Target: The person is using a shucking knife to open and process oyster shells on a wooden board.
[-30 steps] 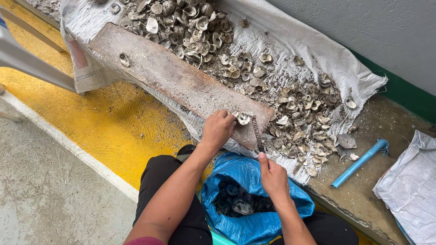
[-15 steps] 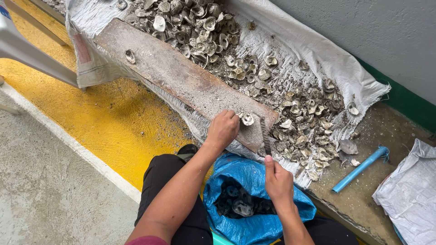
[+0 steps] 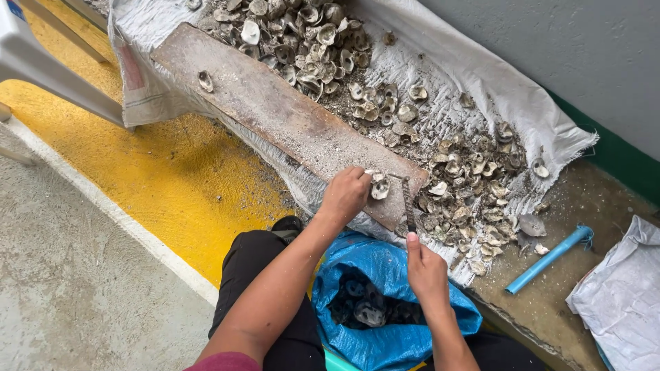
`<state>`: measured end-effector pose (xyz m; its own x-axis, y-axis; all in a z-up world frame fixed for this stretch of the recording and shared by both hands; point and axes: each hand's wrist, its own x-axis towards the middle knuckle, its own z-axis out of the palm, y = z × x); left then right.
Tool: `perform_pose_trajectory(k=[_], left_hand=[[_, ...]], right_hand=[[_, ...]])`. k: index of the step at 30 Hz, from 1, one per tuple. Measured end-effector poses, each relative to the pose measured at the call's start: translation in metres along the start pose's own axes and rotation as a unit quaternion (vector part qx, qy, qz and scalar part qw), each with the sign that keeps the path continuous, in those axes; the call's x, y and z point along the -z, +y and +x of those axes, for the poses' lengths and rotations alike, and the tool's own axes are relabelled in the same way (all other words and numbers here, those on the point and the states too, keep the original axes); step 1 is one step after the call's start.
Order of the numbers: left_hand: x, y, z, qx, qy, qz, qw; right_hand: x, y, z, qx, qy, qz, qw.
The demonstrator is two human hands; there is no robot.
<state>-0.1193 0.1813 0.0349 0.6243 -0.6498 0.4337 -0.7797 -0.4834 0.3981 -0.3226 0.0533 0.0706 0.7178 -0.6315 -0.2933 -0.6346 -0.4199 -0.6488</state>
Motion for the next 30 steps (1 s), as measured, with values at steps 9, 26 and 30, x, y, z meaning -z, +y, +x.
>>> perform_pose_trajectory(k=[9, 26, 30], left_hand=[[0.009, 0.001, 0.005, 0.109, 0.013, -0.096, 0.989], [-0.001, 0.034, 0.003, 0.363, 0.015, -0.366, 0.857], [-0.010, 0.018, -0.002, 0.229, 0.085, -0.161, 0.956]], right_hand=[[0.004, 0.009, -0.007, -0.032, -0.018, 0.007, 0.999], [-0.006, -0.007, -0.006, -0.107, -0.065, 0.086, 0.988], [-0.015, 0.011, 0.000, -0.020, -0.021, 0.027, 0.999]])
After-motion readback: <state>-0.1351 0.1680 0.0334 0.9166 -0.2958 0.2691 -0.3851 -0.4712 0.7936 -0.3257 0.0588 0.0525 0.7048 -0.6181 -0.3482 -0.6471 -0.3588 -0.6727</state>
